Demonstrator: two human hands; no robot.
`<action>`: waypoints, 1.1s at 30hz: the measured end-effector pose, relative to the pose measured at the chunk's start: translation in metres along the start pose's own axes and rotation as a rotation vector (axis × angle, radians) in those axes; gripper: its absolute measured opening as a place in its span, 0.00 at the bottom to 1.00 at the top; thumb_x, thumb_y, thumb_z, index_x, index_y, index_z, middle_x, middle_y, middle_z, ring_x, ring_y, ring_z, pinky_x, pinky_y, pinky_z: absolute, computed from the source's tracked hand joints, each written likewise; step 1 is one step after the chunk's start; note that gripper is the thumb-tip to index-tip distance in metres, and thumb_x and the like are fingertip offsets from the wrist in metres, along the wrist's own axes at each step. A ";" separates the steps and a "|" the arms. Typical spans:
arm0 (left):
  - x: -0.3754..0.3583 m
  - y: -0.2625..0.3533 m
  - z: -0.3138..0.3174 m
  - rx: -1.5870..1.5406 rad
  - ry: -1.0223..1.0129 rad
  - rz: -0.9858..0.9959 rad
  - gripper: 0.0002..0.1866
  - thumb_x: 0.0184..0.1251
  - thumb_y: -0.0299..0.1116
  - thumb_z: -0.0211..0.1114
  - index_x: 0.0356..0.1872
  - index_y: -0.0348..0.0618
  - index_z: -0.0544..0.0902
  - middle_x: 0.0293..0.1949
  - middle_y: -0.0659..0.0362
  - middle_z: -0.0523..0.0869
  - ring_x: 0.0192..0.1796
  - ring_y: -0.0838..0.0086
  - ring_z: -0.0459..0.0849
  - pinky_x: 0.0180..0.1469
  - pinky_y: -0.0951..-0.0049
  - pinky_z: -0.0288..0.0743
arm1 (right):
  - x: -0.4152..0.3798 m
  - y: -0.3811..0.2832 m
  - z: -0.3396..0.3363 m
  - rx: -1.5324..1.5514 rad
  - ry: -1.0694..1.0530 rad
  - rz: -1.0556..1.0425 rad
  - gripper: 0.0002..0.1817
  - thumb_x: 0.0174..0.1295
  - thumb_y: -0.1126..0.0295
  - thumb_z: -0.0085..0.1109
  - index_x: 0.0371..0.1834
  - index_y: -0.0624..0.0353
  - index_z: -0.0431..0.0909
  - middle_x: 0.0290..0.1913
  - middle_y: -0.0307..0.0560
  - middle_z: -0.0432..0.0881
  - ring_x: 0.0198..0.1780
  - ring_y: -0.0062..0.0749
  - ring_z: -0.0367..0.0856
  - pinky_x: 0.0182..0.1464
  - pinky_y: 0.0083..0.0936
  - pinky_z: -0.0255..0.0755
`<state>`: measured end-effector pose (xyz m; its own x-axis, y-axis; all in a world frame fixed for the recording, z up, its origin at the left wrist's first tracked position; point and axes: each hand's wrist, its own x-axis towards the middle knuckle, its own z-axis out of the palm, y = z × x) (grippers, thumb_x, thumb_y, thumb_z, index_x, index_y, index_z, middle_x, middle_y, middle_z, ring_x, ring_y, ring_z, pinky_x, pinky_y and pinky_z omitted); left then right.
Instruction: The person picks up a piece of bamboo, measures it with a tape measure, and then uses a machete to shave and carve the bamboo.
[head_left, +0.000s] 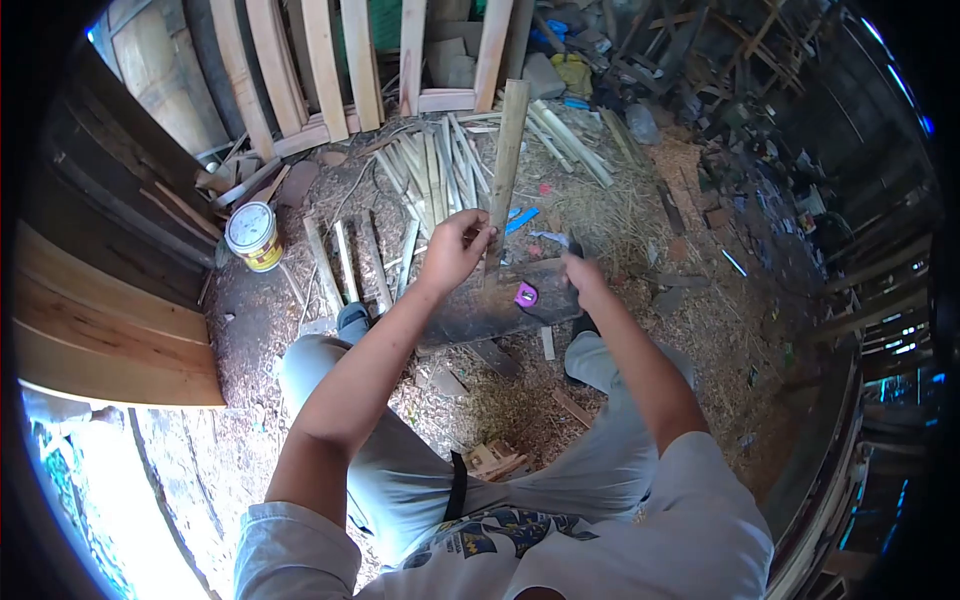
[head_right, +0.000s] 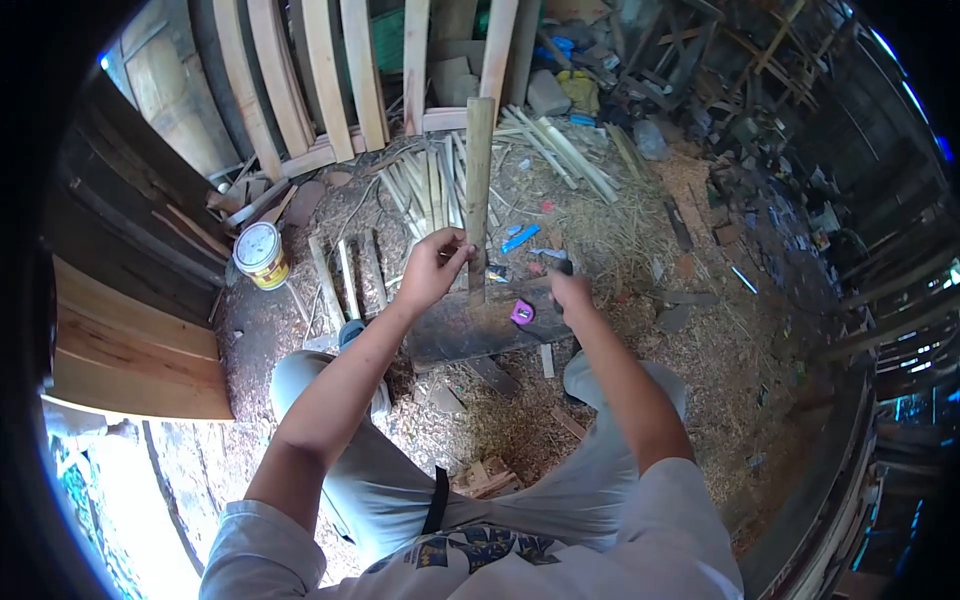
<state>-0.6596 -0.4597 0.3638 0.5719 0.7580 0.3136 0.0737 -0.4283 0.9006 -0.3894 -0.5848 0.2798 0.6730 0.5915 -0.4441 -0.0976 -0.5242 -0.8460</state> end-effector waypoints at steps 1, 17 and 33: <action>-0.002 0.003 0.002 -0.027 -0.018 0.009 0.10 0.75 0.29 0.71 0.48 0.32 0.82 0.36 0.56 0.89 0.41 0.76 0.91 0.42 0.74 0.83 | -0.013 -0.019 -0.006 0.017 -0.060 0.000 0.13 0.67 0.66 0.64 0.25 0.58 0.78 0.20 0.42 0.78 0.23 0.31 0.79 0.30 0.33 0.70; -0.005 -0.013 0.018 -0.016 -0.332 -0.090 0.11 0.73 0.29 0.71 0.51 0.35 0.86 0.42 0.54 0.90 0.42 0.74 0.90 0.46 0.72 0.83 | -0.086 -0.105 0.012 0.495 -0.475 -0.482 0.18 0.65 0.74 0.74 0.51 0.61 0.75 0.43 0.39 0.83 0.43 0.24 0.82 0.49 0.26 0.79; 0.054 0.028 -0.013 -0.253 0.061 -0.111 0.16 0.78 0.34 0.69 0.59 0.35 0.82 0.47 0.60 0.88 0.51 0.77 0.85 0.57 0.74 0.77 | -0.067 -0.083 0.047 -0.039 -0.273 -0.408 0.17 0.59 0.69 0.77 0.43 0.63 0.79 0.38 0.42 0.84 0.39 0.27 0.84 0.45 0.30 0.77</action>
<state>-0.6378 -0.4244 0.4097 0.5209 0.8249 0.2197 -0.0776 -0.2105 0.9745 -0.4607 -0.5524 0.3659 0.4336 0.8895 -0.1440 0.1655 -0.2357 -0.9576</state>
